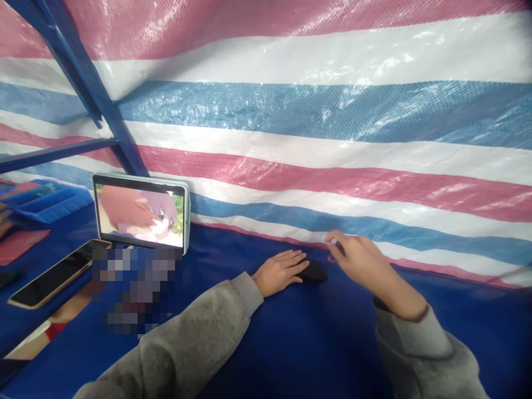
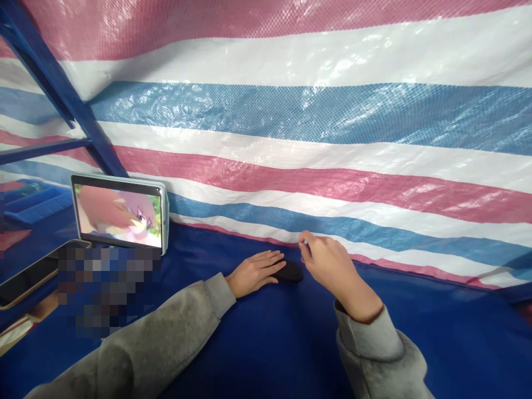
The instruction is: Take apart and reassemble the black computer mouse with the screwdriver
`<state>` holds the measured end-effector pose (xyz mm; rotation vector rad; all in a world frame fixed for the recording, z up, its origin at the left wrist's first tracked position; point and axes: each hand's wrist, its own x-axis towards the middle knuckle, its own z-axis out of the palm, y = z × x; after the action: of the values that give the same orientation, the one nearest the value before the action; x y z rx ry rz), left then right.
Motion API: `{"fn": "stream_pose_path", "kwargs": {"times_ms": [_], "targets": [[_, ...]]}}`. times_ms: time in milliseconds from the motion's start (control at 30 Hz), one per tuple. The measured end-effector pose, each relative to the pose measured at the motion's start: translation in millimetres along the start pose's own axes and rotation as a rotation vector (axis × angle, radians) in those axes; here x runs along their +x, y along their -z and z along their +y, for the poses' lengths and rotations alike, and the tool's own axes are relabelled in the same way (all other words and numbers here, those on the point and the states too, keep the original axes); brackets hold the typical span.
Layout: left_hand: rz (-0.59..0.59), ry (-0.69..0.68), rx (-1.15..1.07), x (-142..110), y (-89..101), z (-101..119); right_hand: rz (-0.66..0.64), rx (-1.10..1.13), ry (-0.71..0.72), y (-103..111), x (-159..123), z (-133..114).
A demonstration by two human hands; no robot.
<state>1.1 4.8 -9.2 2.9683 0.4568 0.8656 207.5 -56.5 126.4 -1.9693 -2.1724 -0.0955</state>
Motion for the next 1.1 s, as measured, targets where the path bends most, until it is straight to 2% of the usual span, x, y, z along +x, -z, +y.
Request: {"fn": "stream_pose_path", "kwargs": {"times_ms": [133,300,800,967,1100], "targets": [[0.018,-0.002,0.002,0.4,0.4,0.5,-0.025,0.061,-0.01,0.1,0.5,1.5],[0.023,0.002,-0.007,-0.1,0.4,0.5,-0.029,0.006,-0.079,2.0,0.0,0.0],[0.007,0.013,-0.004,-0.5,1.6,0.4,0.001,-0.009,-0.062,2.1,-1.0,-4.9],[0.005,0.007,0.01,-0.5,0.8,0.1,0.01,-0.038,0.009,1.3,-1.0,-3.5],[0.013,-0.004,0.01,-0.1,2.1,0.7,0.005,-0.052,0.009,0.1,-0.3,-0.2]]}}
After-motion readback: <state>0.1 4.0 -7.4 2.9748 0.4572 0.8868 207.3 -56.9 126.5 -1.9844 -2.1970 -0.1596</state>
